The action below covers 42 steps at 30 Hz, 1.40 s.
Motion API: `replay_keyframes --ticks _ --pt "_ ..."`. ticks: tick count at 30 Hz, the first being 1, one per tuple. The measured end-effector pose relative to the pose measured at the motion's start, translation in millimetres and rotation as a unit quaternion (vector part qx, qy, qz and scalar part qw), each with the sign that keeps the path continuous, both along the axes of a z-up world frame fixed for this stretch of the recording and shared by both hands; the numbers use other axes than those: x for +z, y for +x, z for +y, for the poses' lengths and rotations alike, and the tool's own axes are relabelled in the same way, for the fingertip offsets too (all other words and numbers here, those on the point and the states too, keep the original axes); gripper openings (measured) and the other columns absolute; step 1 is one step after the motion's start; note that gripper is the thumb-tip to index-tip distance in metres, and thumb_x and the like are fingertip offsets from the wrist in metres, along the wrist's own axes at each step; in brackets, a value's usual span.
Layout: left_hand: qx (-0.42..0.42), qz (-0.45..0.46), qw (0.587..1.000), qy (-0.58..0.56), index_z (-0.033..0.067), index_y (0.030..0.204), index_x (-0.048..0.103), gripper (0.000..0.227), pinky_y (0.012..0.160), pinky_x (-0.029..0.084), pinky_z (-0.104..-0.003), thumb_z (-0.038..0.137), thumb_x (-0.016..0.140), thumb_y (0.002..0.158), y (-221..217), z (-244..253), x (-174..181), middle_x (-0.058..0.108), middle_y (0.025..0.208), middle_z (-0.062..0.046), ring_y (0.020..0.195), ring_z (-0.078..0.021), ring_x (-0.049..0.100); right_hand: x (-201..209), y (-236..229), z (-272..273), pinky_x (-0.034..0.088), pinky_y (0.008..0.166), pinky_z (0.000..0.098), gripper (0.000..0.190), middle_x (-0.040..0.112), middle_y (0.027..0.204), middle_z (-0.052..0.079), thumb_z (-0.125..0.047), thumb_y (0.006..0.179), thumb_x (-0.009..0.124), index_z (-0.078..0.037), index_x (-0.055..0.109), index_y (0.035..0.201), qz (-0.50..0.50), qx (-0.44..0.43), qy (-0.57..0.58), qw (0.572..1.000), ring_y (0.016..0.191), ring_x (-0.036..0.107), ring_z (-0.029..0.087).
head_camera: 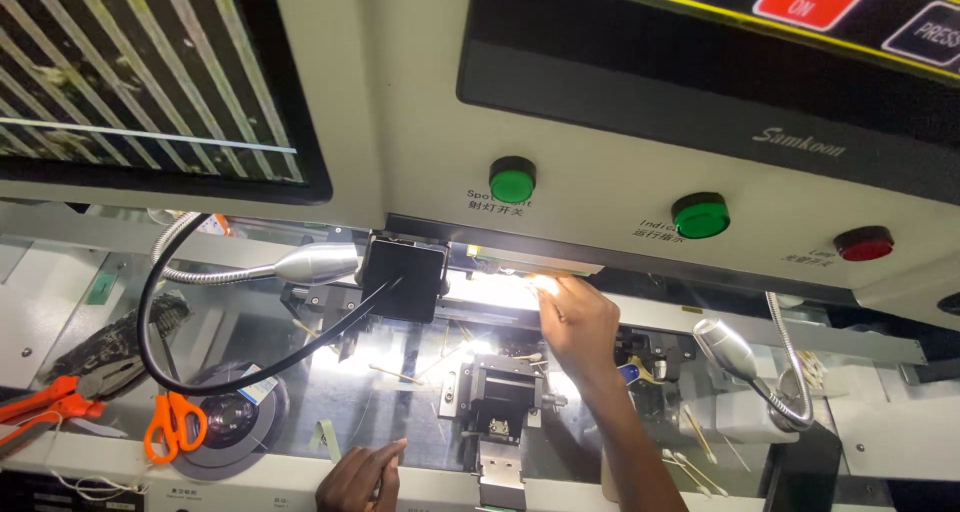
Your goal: Repairing an electronic display by aligning and bonding a ribbon cable using a specialized bonding machine
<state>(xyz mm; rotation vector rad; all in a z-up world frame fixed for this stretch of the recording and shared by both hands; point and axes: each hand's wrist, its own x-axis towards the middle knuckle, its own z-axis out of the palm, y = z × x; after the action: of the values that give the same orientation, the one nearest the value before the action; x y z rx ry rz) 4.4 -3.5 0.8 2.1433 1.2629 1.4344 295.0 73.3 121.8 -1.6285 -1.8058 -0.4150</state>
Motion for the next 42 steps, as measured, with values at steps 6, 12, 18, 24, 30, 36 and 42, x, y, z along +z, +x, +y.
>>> replay_keyframes --ticks 6,12,18,24,30,36,42 --pt "-0.002 0.013 1.000 -0.006 0.0126 0.087 0.075 0.020 0.044 0.045 -0.023 0.005 0.057 0.082 -1 0 2 0.069 0.060 0.004 0.046 -0.0087 0.056 -1 -7 4 0.045 0.054 0.0270 0.015 0.073 0.088 -0.002 -0.008 0.086 0.066 -0.013 0.075 0.097 0.020 0.008 0.016 1.000 0.069 0.064 0.014" --pt "0.014 -0.007 1.000 -0.008 0.0150 0.086 0.075 0.023 0.044 0.044 -0.023 0.002 0.058 0.078 3 -2 -11 0.066 0.058 0.005 0.045 -0.0094 0.052 5 9 -6 0.033 0.047 0.0278 0.025 0.052 0.061 -0.005 -0.001 0.083 0.062 -0.019 0.076 0.094 0.030 -0.011 0.011 0.999 0.054 0.045 0.012" --pt "-0.001 -0.002 1.000 -0.002 0.0129 0.084 0.075 0.021 0.044 0.043 -0.023 0.003 0.057 0.081 4 -2 2 0.065 0.057 0.003 0.045 -0.0099 0.053 -8 1 5 0.041 0.048 0.0284 0.018 0.071 0.077 -0.002 -0.012 0.087 0.068 -0.018 0.077 0.101 0.022 0.005 -0.008 1.000 0.060 0.059 0.013" --pt "0.018 0.004 0.999 -0.036 0.0161 0.085 0.076 0.023 0.039 0.040 -0.022 0.004 0.058 0.079 1 -7 -7 0.064 0.053 0.006 0.043 -0.0083 0.050 5 15 -13 0.035 0.050 0.0299 0.024 0.052 0.061 -0.003 -0.003 0.083 0.062 -0.018 0.075 0.096 0.037 -0.012 0.005 0.999 0.056 0.048 0.015" --pt "-0.011 -0.003 1.000 0.018 0.0108 0.085 0.074 0.020 0.045 0.041 -0.023 0.004 0.055 0.082 4 -3 10 0.064 0.057 0.003 0.045 -0.0107 0.052 -11 -3 9 0.032 0.043 0.0324 0.015 0.046 0.049 -0.002 -0.017 0.089 0.069 -0.016 0.079 0.077 0.006 0.022 0.014 1.000 0.047 0.040 0.014" --pt "-0.007 -0.001 0.999 0.037 0.0095 0.084 0.074 0.020 0.044 0.041 -0.022 0.003 0.055 0.082 3 1 13 0.067 0.060 0.003 0.045 -0.0103 0.053 9 14 -12 0.039 0.053 0.0302 0.025 0.062 0.069 -0.005 -0.004 0.082 0.059 -0.018 0.075 0.095 0.037 -0.003 -0.002 0.999 0.060 0.054 0.016" --pt "0.000 0.011 1.000 0.018 0.0128 0.084 0.075 0.019 0.043 0.041 -0.022 0.004 0.057 0.081 4 -1 7 0.066 0.059 0.004 0.045 -0.0098 0.052 -22 7 9 0.028 0.044 0.0332 0.027 0.039 0.050 -0.002 -0.011 0.085 0.069 -0.025 0.078 0.106 -0.031 0.016 -0.002 0.999 0.048 0.036 0.015"
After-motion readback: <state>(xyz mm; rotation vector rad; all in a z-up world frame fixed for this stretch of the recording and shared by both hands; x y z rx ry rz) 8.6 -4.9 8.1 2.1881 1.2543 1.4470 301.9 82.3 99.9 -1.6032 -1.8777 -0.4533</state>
